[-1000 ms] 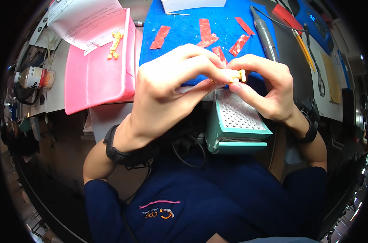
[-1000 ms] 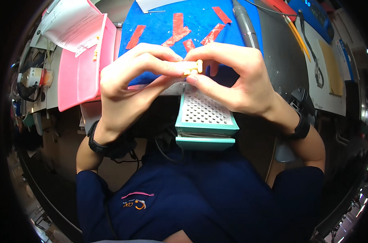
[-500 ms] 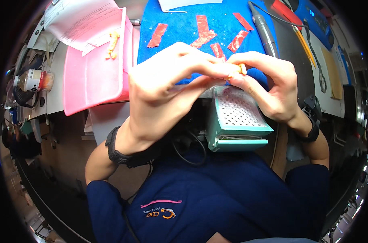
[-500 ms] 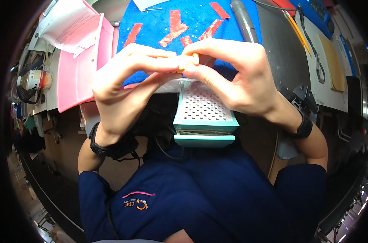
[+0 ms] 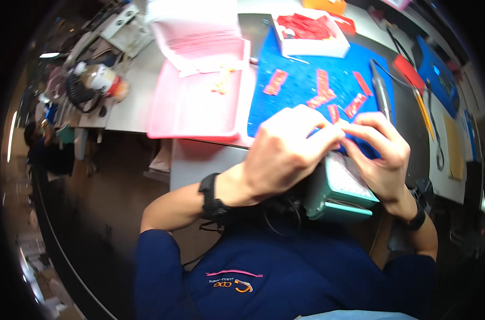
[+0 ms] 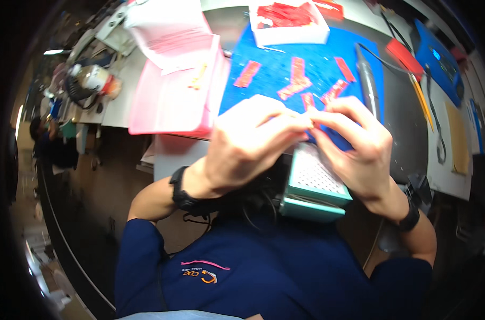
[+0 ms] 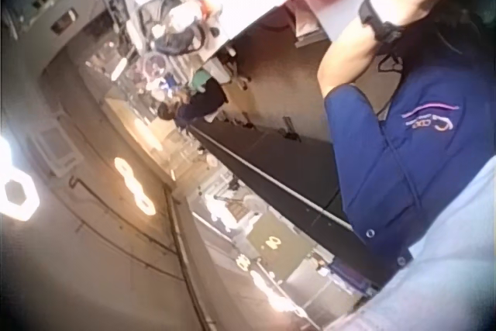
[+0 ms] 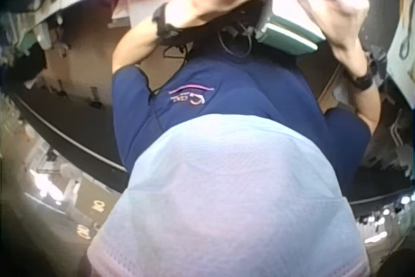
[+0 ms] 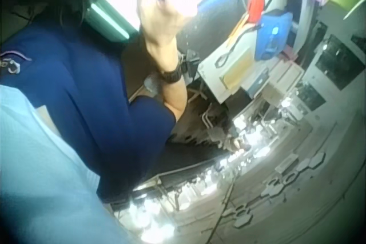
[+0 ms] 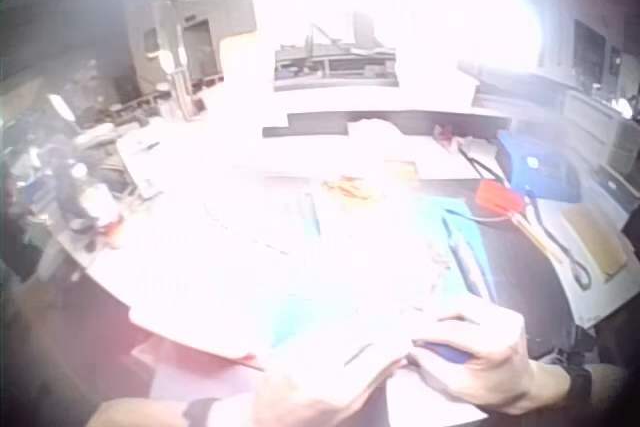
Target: Grinding and fitting a dental prosthetic on a model using a hand-held rotary tool.
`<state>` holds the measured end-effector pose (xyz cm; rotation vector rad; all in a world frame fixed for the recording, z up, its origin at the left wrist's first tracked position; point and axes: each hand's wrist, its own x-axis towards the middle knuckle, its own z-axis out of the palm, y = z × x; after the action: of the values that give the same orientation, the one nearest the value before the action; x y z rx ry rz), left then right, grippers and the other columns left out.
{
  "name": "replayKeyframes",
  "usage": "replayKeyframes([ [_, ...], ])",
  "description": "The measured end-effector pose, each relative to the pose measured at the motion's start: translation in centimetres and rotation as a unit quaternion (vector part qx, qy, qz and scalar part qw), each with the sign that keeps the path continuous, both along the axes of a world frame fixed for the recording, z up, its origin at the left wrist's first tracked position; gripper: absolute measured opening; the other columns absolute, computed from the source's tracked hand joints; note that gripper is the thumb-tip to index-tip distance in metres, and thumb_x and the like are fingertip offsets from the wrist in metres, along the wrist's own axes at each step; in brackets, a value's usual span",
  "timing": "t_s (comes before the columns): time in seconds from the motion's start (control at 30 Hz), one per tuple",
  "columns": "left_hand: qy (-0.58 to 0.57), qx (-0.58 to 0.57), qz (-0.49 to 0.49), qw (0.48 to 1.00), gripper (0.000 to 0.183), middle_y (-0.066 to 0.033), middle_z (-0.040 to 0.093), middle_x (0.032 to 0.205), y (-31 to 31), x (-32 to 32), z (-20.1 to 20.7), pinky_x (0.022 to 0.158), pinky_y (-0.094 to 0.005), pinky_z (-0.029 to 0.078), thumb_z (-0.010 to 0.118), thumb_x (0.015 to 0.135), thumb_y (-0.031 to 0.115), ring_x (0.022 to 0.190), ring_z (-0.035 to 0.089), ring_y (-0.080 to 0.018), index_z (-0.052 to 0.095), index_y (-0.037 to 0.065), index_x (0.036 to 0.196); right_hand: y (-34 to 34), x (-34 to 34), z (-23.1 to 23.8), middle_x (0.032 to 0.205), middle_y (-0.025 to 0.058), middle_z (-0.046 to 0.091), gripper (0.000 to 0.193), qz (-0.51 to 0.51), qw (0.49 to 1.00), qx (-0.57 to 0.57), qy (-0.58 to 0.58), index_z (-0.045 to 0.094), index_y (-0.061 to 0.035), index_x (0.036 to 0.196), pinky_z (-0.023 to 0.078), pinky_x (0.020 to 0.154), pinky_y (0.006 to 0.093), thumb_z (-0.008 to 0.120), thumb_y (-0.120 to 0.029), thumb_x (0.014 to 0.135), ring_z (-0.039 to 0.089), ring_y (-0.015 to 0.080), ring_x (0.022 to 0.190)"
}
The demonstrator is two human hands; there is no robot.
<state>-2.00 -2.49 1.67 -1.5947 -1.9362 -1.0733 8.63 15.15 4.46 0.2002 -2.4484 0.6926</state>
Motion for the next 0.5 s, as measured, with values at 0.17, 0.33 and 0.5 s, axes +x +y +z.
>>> replayKeyframes([
  [0.17,-0.013,-0.030,0.011,0.999,0.018,-0.0053,0.065,0.084,-0.4,0.4,-0.6,0.068,-0.0359,0.053,0.076,0.079,0.013,0.078,0.065,-0.0236,0.068,0.008,0.095,0.0,-0.4,0.2,0.085,0.0123,0.069,0.019,0.034,0.993,-0.088,-0.071,0.072,0.0011,0.092,0.054,0.071,0.0291,0.075,0.005,0.074,0.069,0.0211,0.079],
  [0.33,-0.081,-0.029,-0.006,0.996,0.014,-0.0077,0.065,0.084,-0.2,0.4,-0.9,0.069,-0.0388,0.053,0.073,0.082,0.015,0.079,0.065,-0.0277,0.066,0.006,0.089,0.0,-0.7,-0.2,0.083,0.0110,0.068,0.016,0.022,0.987,-0.112,-0.117,0.070,0.0024,0.090,0.053,0.069,0.0277,0.072,0.005,0.074,0.068,0.0177,0.075],
  [0.5,-0.128,-0.028,-0.014,0.991,0.014,-0.0096,0.067,0.083,-0.2,0.4,-1.1,0.070,-0.0400,0.053,0.073,0.083,0.015,0.081,0.066,-0.0290,0.065,0.004,0.087,-0.6,-1.0,-0.2,0.079,0.0108,0.064,0.016,0.007,0.991,-0.043,-0.129,0.065,0.0019,0.087,0.052,0.065,0.0298,0.070,0.003,0.072,0.065,0.0188,0.068],
])
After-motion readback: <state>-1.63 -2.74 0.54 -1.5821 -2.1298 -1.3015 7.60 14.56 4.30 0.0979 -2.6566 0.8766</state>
